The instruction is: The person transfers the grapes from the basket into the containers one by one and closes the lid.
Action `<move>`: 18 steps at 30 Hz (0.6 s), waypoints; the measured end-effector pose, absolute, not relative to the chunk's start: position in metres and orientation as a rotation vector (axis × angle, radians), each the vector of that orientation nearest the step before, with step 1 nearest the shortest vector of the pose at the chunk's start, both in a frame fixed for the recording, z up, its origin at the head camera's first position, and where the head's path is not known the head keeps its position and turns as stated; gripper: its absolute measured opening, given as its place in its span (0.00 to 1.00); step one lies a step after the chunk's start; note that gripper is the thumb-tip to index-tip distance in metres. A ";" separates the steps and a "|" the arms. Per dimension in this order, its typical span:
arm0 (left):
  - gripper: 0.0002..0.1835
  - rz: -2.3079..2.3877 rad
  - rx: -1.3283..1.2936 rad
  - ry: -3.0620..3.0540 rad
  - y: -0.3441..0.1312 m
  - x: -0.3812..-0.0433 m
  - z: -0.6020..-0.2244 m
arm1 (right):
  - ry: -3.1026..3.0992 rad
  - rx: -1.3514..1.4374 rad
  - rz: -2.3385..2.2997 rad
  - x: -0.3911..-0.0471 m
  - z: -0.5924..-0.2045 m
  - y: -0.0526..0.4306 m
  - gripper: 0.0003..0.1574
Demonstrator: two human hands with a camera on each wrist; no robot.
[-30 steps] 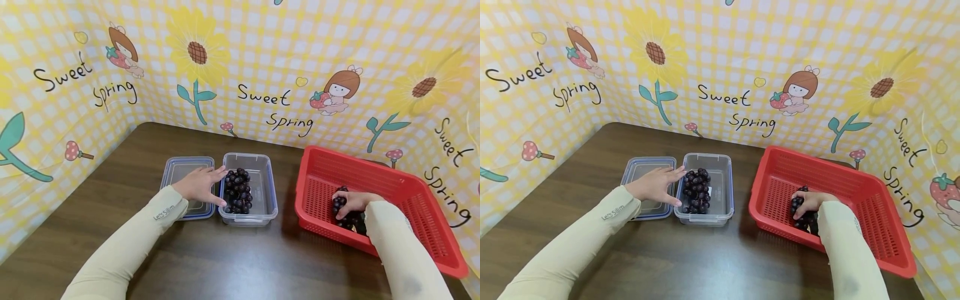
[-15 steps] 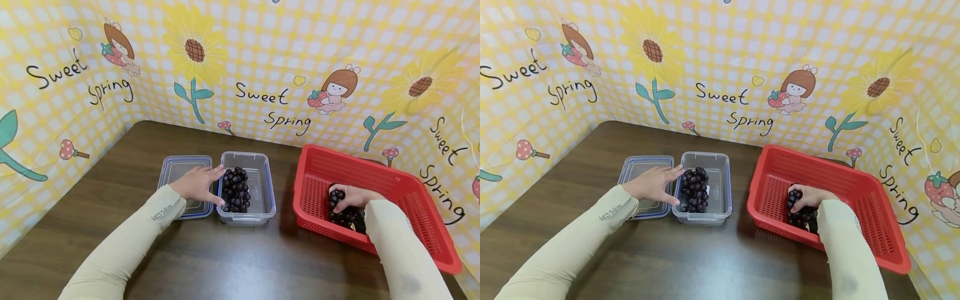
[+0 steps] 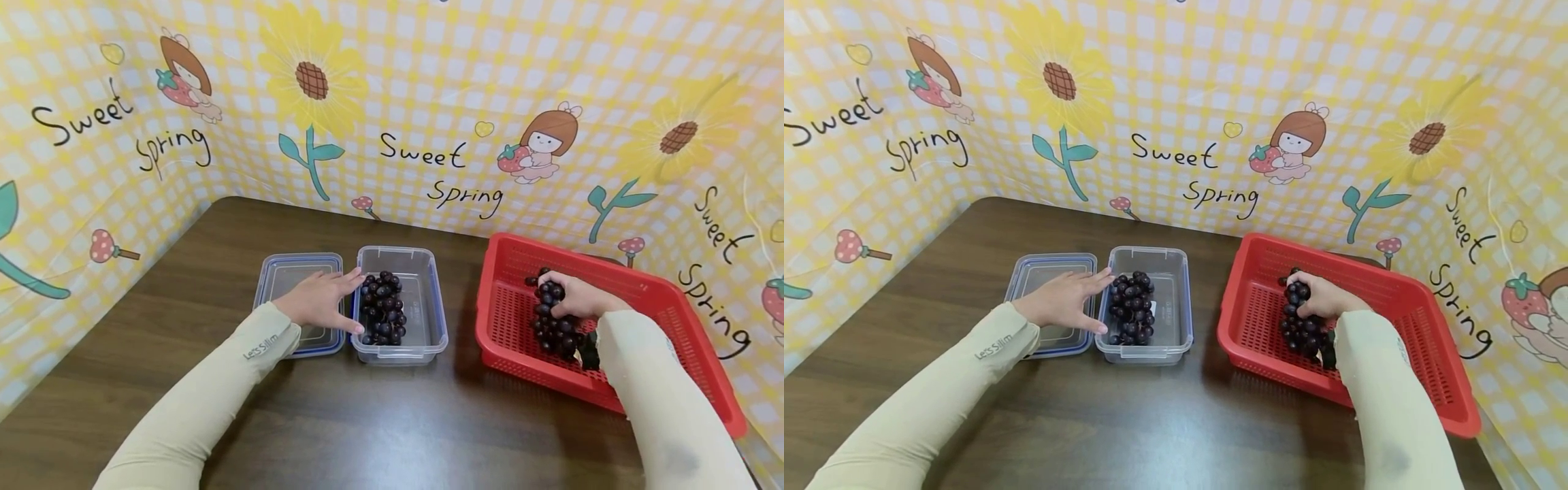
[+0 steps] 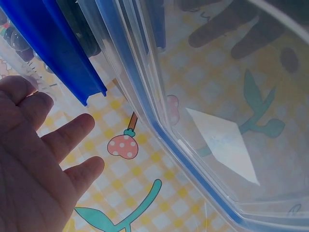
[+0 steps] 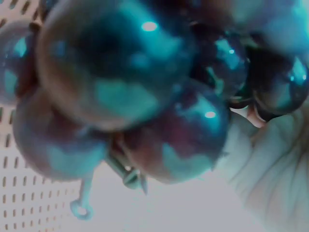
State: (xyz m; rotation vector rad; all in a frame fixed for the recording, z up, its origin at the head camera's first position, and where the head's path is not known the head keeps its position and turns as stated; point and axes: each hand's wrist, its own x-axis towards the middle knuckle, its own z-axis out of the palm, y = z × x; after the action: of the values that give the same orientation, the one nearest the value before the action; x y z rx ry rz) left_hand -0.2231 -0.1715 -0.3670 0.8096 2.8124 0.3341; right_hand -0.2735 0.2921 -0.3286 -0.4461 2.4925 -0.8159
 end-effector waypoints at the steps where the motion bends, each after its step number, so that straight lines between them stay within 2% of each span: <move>1: 0.54 0.335 0.809 2.813 -0.172 -0.223 -0.367 | 2.495 -0.439 -0.821 -0.273 -0.325 0.291 0.32; 18: 0.53 0.349 0.804 2.812 -0.171 -0.224 -0.367 | 2.598 -0.449 -0.820 -0.276 -0.273 0.272 0.32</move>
State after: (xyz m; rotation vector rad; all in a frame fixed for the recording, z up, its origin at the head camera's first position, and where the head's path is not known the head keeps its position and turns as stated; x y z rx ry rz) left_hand -0.2245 -0.1712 -0.3670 0.8044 2.8119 0.3485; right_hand -0.2764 0.2721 -0.2733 -0.4486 2.5980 -0.8196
